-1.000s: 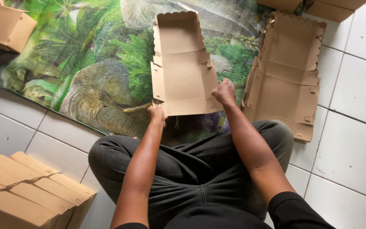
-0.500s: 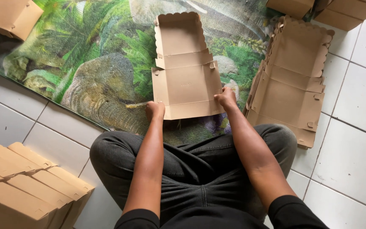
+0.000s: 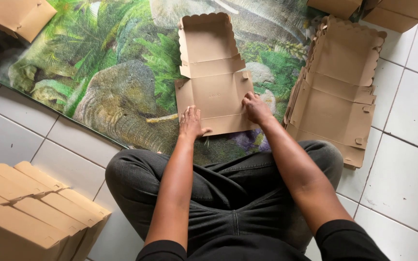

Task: Folding flat cardboard templates into three-dimensional boxes by hand.

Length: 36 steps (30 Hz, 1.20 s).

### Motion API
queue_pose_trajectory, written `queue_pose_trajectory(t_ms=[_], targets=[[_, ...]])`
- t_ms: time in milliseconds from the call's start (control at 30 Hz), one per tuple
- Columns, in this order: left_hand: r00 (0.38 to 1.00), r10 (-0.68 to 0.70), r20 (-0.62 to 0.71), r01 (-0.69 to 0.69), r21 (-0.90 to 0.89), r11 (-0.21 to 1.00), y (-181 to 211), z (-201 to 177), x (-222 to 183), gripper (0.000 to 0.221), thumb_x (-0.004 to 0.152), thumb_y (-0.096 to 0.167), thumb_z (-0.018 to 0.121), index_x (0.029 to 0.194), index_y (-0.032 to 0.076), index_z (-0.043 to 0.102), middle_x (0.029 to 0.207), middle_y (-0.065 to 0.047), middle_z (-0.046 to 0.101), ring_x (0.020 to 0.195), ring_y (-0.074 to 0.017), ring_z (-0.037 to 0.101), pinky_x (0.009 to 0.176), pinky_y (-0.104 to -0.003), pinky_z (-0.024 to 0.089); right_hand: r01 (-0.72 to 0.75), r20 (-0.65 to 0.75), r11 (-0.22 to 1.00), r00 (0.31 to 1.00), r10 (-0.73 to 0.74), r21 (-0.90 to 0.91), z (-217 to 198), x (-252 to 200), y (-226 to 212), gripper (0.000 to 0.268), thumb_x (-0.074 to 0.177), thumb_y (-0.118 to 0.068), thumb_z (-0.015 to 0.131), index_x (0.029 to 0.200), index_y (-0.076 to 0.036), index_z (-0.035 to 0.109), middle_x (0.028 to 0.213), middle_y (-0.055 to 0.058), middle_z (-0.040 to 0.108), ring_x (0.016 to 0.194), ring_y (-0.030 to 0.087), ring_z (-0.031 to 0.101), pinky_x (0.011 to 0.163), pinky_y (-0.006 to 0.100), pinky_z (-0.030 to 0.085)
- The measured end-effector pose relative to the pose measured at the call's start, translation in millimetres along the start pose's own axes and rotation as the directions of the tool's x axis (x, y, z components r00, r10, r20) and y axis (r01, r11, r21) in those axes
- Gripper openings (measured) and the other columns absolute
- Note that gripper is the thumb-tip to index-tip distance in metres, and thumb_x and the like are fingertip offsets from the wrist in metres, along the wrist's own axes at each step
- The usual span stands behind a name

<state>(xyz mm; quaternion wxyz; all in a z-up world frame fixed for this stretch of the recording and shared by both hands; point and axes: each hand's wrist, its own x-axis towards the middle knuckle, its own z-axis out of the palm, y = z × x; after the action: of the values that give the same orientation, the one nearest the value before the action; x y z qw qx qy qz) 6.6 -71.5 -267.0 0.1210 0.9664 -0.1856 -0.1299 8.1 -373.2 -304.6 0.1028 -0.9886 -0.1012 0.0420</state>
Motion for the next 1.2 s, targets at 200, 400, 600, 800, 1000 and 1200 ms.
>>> queue_pose_trajectory(t_ms=[200,400,600,800,1000,1200], targets=[[0.959,0.022,0.283,-0.084,0.210,0.974,8,-20,-7,0.138,0.041,0.055,0.094,0.151,0.005,0.029,0.161,-0.025,0.008,0.149,-0.0428,0.010,0.117,-0.055,0.030,0.234,0.145,0.968,0.965,-0.219,-0.088,-39,-9,2,0.035,0.075,-0.011,0.073,0.108,-0.005,0.066,0.122,0.014,0.054,0.102,0.039,0.065,0.086,0.042,0.060],[0.973,0.035,0.228,-0.025,-0.047,0.999,-30,41,33,0.090,0.054,0.031,0.089,0.136,0.014,0.055,0.158,-0.023,0.019,0.142,-0.0478,0.032,0.105,-0.060,0.046,0.064,0.249,0.992,0.964,-0.089,0.107,-87,-20,-37,0.071,0.064,-0.061,0.081,0.117,-0.016,0.067,0.123,0.015,0.048,0.113,0.045,0.057,0.095,0.047,0.053],[0.948,-0.162,0.272,0.170,-0.004,0.985,-14,-2,39,0.042,0.079,0.037,0.045,0.109,0.027,0.073,0.119,-0.006,0.070,0.115,-0.0341,0.064,0.097,-0.054,0.050,0.088,0.258,0.989,0.959,-0.115,0.117,-71,-13,-22,0.041,0.069,-0.041,0.081,0.106,-0.024,0.072,0.125,0.014,0.051,0.108,0.044,0.061,0.094,0.048,0.053],[0.965,-0.229,-0.127,0.212,-0.134,0.968,-40,4,48,0.020,0.078,0.037,0.070,0.090,0.021,0.070,0.094,-0.005,0.068,0.101,-0.0281,0.066,0.089,-0.046,0.050,-0.281,0.174,0.938,0.953,0.248,0.203,-67,0,-10,0.032,0.086,-0.054,0.063,0.106,-0.030,0.071,0.112,0.002,0.069,0.109,0.030,0.065,0.092,0.052,0.054],[0.909,-0.388,-0.150,0.346,-0.247,0.905,-20,-38,15,0.058,0.072,0.041,0.085,0.111,0.010,0.055,0.114,-0.012,0.051,0.118,-0.0356,0.050,0.098,-0.051,0.044,-0.279,0.012,0.956,0.960,0.279,0.087,-58,7,-26,0.040,0.082,-0.044,0.074,0.113,-0.021,0.064,0.106,0.001,0.057,0.099,0.031,0.065,0.080,0.055,0.056],[0.863,-0.498,-0.082,0.491,-0.094,0.866,-20,-35,28,0.093,0.067,0.060,0.083,0.132,0.012,0.037,0.123,-0.012,0.043,0.123,-0.0348,0.044,0.104,-0.051,0.038,-0.291,-0.054,0.953,0.954,0.296,0.085,-7,25,5,0.051,0.072,-0.042,0.082,0.111,-0.019,0.057,0.110,0.004,0.046,0.103,0.034,0.057,0.077,0.058,0.056]])
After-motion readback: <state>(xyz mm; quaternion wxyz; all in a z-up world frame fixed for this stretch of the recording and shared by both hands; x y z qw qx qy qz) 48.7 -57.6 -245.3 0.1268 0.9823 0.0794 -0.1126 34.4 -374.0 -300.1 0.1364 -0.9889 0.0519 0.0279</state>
